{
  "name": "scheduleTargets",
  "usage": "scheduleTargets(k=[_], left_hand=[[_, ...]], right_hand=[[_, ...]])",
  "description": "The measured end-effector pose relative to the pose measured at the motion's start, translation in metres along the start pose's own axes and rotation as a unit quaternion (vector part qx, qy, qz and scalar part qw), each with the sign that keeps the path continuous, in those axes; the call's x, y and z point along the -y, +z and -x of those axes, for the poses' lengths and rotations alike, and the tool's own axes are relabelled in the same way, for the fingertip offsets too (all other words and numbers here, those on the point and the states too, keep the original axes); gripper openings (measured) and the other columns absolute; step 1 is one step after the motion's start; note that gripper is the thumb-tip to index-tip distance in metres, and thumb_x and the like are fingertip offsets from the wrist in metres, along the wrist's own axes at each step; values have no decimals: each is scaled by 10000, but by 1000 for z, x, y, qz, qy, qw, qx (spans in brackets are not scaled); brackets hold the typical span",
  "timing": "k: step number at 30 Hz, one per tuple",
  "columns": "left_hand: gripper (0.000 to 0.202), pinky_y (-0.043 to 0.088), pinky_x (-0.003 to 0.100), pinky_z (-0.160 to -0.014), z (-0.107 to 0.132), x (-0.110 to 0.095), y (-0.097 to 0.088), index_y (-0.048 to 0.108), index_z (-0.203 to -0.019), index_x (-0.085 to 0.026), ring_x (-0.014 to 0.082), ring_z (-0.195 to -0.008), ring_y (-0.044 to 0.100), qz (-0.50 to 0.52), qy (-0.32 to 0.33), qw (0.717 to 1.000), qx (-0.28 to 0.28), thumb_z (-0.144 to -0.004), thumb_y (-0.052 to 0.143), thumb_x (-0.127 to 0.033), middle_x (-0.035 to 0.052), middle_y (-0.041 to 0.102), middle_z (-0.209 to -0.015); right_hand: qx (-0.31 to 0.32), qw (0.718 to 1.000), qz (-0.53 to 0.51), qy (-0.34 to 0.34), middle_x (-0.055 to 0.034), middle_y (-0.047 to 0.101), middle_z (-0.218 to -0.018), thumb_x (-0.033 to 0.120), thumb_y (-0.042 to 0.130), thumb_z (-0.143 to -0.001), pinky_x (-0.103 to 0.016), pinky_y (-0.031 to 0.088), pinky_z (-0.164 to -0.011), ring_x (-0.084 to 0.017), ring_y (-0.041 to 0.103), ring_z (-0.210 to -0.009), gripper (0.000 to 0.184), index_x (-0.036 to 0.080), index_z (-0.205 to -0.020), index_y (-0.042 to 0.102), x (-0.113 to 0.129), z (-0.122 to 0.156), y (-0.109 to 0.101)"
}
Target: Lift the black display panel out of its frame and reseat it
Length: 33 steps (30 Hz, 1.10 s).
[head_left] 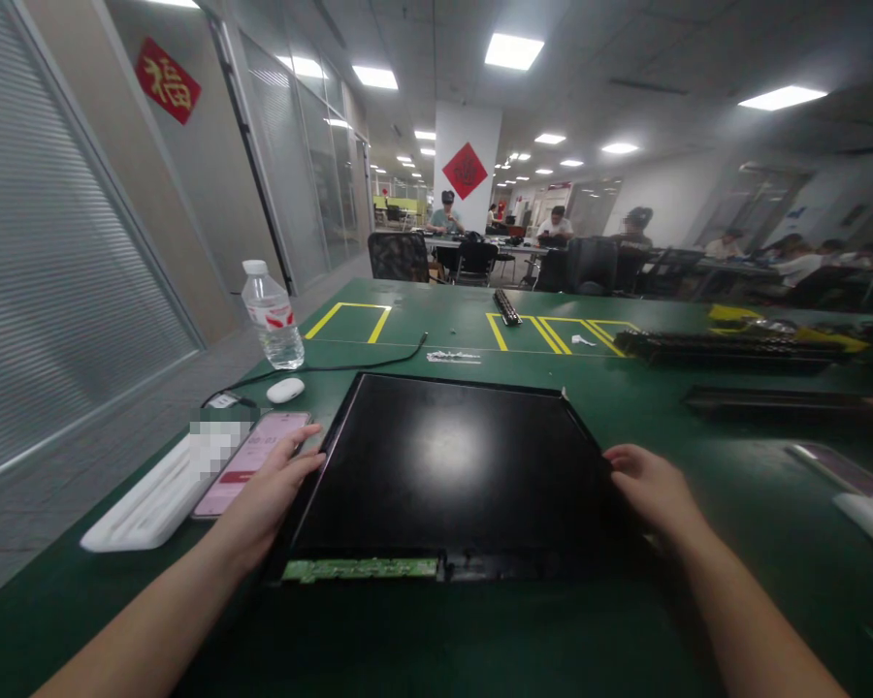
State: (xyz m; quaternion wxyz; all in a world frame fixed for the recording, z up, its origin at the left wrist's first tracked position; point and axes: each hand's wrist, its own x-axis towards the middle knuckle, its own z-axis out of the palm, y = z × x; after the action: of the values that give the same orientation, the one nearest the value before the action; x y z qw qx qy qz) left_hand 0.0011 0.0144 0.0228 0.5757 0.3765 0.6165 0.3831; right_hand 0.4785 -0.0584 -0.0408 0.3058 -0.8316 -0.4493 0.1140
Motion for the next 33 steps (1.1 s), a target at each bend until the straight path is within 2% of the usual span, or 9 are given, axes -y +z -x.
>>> scheduleTargets(k=[3,7,9,11,15,19,24,27,33], left_hand=[[643,664,395,-649,0,1,0,377,-1589,-339,297,-773,845,24,-19,999,37,-985,593,-301,5,821,-807],[826,673,509,-890,-7,8,-9,313,-1657,-303,345,-967,843,29,-24,994,101,-917,681,-305,72,857,-999],[899,662,524,-947,-12,12,-14,311,-1673,-313,360,-1047,826,21,-14,992,124,-880,736,-326,86,853,-1111],[950,654,515,-978,-15,14,-17,385,-1645,-298,373,-1097,809,24,-16,990,137,-803,824,-320,96,843,-1184],[956,643,488,-1002,-11,13,-17,548,-1530,-269,381,-1155,785,17,0,991,135,-664,949,-325,107,816,-1288],[1022,618,437,-1041,-4,7,-13,581,-1500,-257,383,-1279,718,7,37,991,130,-569,979,-396,122,761,-1405],[1088,549,472,-1131,-2,5,-15,520,-1562,-274,403,-1416,603,-33,61,988,140,-577,932,-476,134,688,-1511],[1128,518,487,-1160,-3,5,-17,498,-1582,-273,418,-1475,534,-63,84,986,133,-560,914,-506,142,617,-1586],[1090,498,508,-1176,-1,3,-18,458,-1613,-294,421,-1490,516,-97,99,979,148,-625,862,-515,124,566,-1635]], right_hand=[[2,1000,7,-9,-34,797,-934,205,600,-732,-350,503,-766,-224,728,-826,268,265,-926,775,-2,-1,2],[0,1000,18,-17,-35,788,-935,201,588,-741,-352,502,-774,-225,725,-840,278,269,-927,782,-3,-2,5],[0,1000,19,-13,-33,786,-930,202,584,-743,-353,501,-776,-224,723,-840,281,270,-930,783,-4,-2,6],[-1,1000,17,-11,-32,785,-926,204,579,-744,-353,501,-779,-223,722,-838,284,272,-928,784,-4,-2,6],[-3,1000,11,-8,-37,792,-939,217,584,-736,-357,507,-780,-227,722,-837,292,276,-928,796,-6,-3,7],[-5,1000,7,-14,-43,796,-945,219,597,-716,-353,511,-785,-226,719,-831,293,273,-917,803,-7,-4,8],[-9,1000,10,-14,-44,791,-931,244,603,-724,-339,506,-759,-222,711,-822,277,274,-911,805,-2,-1,6],[-2,1000,20,-18,-46,780,-910,350,611,-780,-344,502,-729,-229,703,-810,252,273,-925,801,5,1,4],[27,998,44,-21,-57,735,-882,491,545,-855,-356,494,-727,-251,691,-835,408,249,-1072,792,13,3,3]])
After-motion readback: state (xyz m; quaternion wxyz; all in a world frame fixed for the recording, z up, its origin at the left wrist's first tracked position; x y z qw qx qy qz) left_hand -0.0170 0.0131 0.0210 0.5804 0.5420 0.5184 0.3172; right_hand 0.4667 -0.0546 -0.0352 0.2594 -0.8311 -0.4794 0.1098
